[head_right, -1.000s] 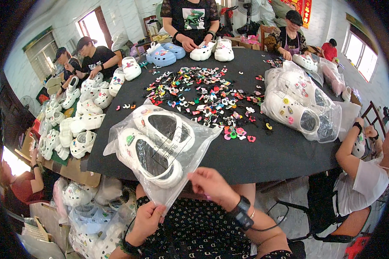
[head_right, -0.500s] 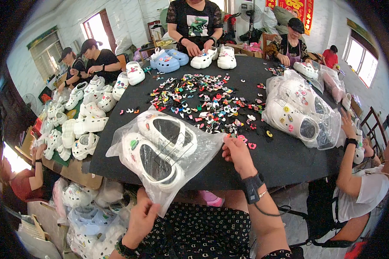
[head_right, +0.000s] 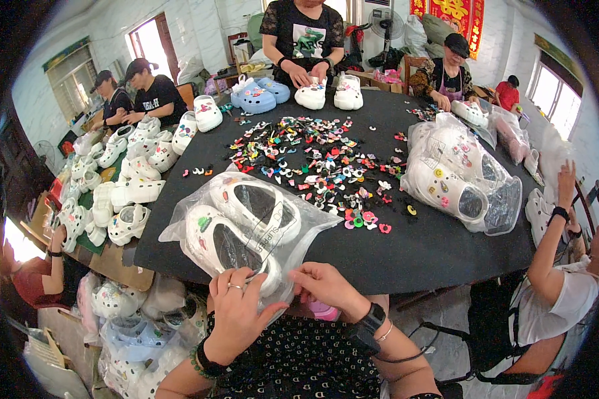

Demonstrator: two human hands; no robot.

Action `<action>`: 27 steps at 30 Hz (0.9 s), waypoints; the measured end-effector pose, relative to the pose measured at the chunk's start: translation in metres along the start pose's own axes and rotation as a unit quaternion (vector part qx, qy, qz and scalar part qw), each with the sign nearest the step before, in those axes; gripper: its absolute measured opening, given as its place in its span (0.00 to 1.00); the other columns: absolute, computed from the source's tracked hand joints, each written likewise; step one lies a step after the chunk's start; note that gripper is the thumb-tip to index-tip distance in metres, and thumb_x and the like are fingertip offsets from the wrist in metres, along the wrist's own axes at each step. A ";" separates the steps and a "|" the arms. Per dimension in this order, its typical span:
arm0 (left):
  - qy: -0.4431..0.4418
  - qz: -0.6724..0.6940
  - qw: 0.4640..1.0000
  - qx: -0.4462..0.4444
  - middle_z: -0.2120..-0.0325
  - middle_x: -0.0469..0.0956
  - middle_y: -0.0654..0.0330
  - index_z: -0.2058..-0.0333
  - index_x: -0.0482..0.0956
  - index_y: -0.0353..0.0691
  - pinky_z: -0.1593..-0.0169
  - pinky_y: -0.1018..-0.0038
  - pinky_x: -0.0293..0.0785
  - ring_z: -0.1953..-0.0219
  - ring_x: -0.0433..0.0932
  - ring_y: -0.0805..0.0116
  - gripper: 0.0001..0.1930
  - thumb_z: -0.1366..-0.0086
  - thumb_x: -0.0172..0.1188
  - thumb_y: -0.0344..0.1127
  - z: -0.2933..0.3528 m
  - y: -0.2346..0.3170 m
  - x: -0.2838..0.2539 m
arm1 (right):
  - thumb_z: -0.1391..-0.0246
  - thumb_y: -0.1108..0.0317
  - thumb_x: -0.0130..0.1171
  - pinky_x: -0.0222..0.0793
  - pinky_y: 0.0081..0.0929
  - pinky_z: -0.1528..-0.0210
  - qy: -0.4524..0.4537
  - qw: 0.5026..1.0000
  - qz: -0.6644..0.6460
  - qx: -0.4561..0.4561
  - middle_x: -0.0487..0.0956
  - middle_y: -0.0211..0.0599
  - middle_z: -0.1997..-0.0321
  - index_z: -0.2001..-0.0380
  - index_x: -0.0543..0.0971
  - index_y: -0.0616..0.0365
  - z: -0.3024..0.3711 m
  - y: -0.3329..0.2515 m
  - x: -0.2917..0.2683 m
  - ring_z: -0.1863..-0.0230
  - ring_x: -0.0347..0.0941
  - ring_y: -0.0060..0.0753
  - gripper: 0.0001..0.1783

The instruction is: Attaching decorative charms to white clog-style shoes.

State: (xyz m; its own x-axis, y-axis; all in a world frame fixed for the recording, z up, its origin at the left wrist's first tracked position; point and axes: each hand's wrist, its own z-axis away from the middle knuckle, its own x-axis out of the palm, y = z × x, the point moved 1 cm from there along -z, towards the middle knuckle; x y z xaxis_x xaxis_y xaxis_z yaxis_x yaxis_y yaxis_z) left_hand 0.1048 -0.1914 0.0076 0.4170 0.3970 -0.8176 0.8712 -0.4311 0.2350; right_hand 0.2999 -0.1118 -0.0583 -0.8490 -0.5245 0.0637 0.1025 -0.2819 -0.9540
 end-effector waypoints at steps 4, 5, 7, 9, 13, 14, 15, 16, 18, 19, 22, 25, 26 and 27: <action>-0.007 -0.033 0.999 0.006 0.59 0.73 0.54 0.60 0.78 0.38 0.50 0.58 0.61 0.55 0.70 0.51 0.19 0.49 0.69 0.40 0.001 -0.010 0.010 | 0.36 0.59 0.56 0.70 0.17 0.71 -0.029 0.999 0.002 -0.043 0.79 0.26 0.72 0.62 0.79 0.61 -0.001 -0.001 0.012 0.74 0.73 0.15 0.15; 0.004 -0.014 1.000 0.002 0.61 0.73 0.55 0.63 0.78 0.38 0.51 0.59 0.63 0.56 0.71 0.52 0.15 0.48 0.69 0.36 0.000 -0.012 0.012 | 0.36 0.60 0.56 0.71 0.17 0.71 -0.035 0.997 0.016 -0.071 0.78 0.26 0.72 0.61 0.79 0.61 -0.001 -0.001 0.014 0.73 0.73 0.15 0.13; 0.016 0.006 1.000 -0.002 0.63 0.74 0.55 0.65 0.78 0.39 0.53 0.60 0.65 0.58 0.72 0.52 0.12 0.48 0.68 0.32 -0.002 -0.017 0.014 | 0.37 0.63 0.57 0.71 0.18 0.69 -0.024 0.995 0.027 -0.093 0.78 0.25 0.73 0.60 0.79 0.62 0.002 -0.003 0.017 0.73 0.72 0.14 0.12; 0.087 0.121 0.988 -0.031 0.66 0.75 0.55 0.69 0.77 0.38 0.57 0.64 0.69 0.61 0.74 0.52 0.08 0.48 0.67 0.27 -0.004 -0.026 0.011 | 0.38 0.65 0.58 0.72 0.18 0.68 -0.013 0.993 0.039 -0.115 0.77 0.25 0.73 0.58 0.79 0.63 0.009 -0.012 0.021 0.72 0.71 0.13 0.12; 0.166 0.236 0.954 -0.087 0.65 0.75 0.54 0.69 0.77 0.36 0.59 0.68 0.71 0.63 0.75 0.58 0.07 0.46 0.67 0.24 -0.015 -0.023 -0.005 | 0.43 0.72 0.60 0.72 0.23 0.60 0.053 0.939 0.212 -0.267 0.78 0.36 0.62 0.53 0.78 0.63 0.019 -0.046 0.030 0.62 0.74 0.28 0.14; 0.172 0.222 0.956 -0.081 0.64 0.75 0.53 0.69 0.77 0.35 0.60 0.70 0.72 0.63 0.75 0.60 0.07 0.46 0.67 0.23 -0.016 -0.023 -0.008 | 0.45 0.72 0.61 0.74 0.29 0.57 0.089 0.879 0.282 -0.373 0.79 0.43 0.60 0.54 0.78 0.63 0.017 -0.053 0.034 0.58 0.76 0.38 0.14; 0.173 0.220 0.956 -0.083 0.64 0.75 0.53 0.69 0.77 0.35 0.60 0.70 0.72 0.63 0.75 0.60 0.07 0.46 0.67 0.23 -0.015 -0.022 -0.007 | 0.45 0.72 0.61 0.74 0.29 0.57 0.086 0.880 0.282 -0.373 0.79 0.43 0.60 0.54 0.78 0.63 0.011 -0.056 0.038 0.58 0.76 0.38 0.14; 0.190 0.213 0.956 -0.067 0.63 0.75 0.53 0.69 0.78 0.35 0.60 0.70 0.72 0.63 0.75 0.60 0.07 0.46 0.67 0.23 -0.015 -0.019 -0.005 | 0.47 0.73 0.61 0.72 0.33 0.52 0.094 0.844 0.317 -0.422 0.77 0.47 0.56 0.53 0.77 0.64 0.005 -0.058 0.040 0.53 0.74 0.45 0.17; 0.208 0.206 0.955 -0.050 0.62 0.75 0.53 0.68 0.78 0.35 0.59 0.70 0.71 0.63 0.75 0.60 0.07 0.46 0.67 0.23 -0.015 -0.014 -0.002 | 0.48 0.73 0.61 0.70 0.37 0.48 0.100 0.804 0.351 -0.469 0.76 0.51 0.52 0.52 0.76 0.65 -0.011 -0.054 0.042 0.47 0.71 0.51 0.19; 0.208 0.198 0.957 -0.029 0.62 0.75 0.54 0.69 0.79 0.36 0.58 0.69 0.70 0.63 0.74 0.59 0.08 0.47 0.67 0.23 -0.015 -0.010 -0.001 | 0.48 0.71 0.61 0.67 0.41 0.45 0.071 0.814 0.374 -0.439 0.74 0.52 0.50 0.49 0.74 0.65 -0.023 -0.047 0.039 0.46 0.69 0.55 0.22; 0.207 0.182 0.961 -0.004 0.62 0.76 0.55 0.69 0.80 0.37 0.56 0.67 0.69 0.62 0.74 0.58 0.09 0.50 0.68 0.24 -0.015 -0.007 -0.003 | 0.49 0.67 0.59 0.63 0.47 0.42 0.072 0.759 0.477 -0.438 0.73 0.54 0.47 0.47 0.72 0.66 -0.050 -0.060 0.046 0.45 0.67 0.59 0.26; 0.209 0.177 0.962 -0.003 0.62 0.76 0.56 0.69 0.80 0.38 0.56 0.66 0.66 0.62 0.74 0.57 0.09 0.50 0.67 0.25 -0.013 -0.008 -0.004 | 0.51 0.61 0.59 0.63 0.50 0.45 0.107 0.687 0.554 -0.457 0.73 0.56 0.50 0.49 0.71 0.70 -0.060 -0.072 0.050 0.48 0.68 0.58 0.29; 0.204 0.166 0.965 -0.001 0.62 0.76 0.56 0.68 0.81 0.38 0.55 0.65 0.66 0.61 0.74 0.57 0.08 0.50 0.67 0.25 -0.013 -0.010 -0.005 | 0.50 0.59 0.57 0.63 0.48 0.48 0.118 0.688 0.572 -0.432 0.75 0.53 0.53 0.54 0.74 0.65 -0.063 -0.075 0.054 0.49 0.70 0.54 0.24; 0.199 0.155 0.968 0.001 0.62 0.75 0.56 0.68 0.81 0.38 0.55 0.65 0.66 0.61 0.74 0.57 0.08 0.49 0.66 0.25 -0.014 -0.011 -0.006 | 0.49 0.57 0.56 0.63 0.46 0.50 0.129 0.687 0.588 -0.406 0.77 0.49 0.56 0.60 0.78 0.60 -0.065 -0.078 0.058 0.51 0.71 0.49 0.19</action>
State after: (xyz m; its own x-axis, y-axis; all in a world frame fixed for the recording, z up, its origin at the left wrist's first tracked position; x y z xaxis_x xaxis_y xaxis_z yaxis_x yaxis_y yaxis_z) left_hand 0.0964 -0.1781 0.0168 0.7247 0.5288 -0.4418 0.6885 -0.5808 0.4343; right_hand 0.2090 -0.0674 0.0007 -0.5003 0.1844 -0.8460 0.5632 0.8114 -0.1562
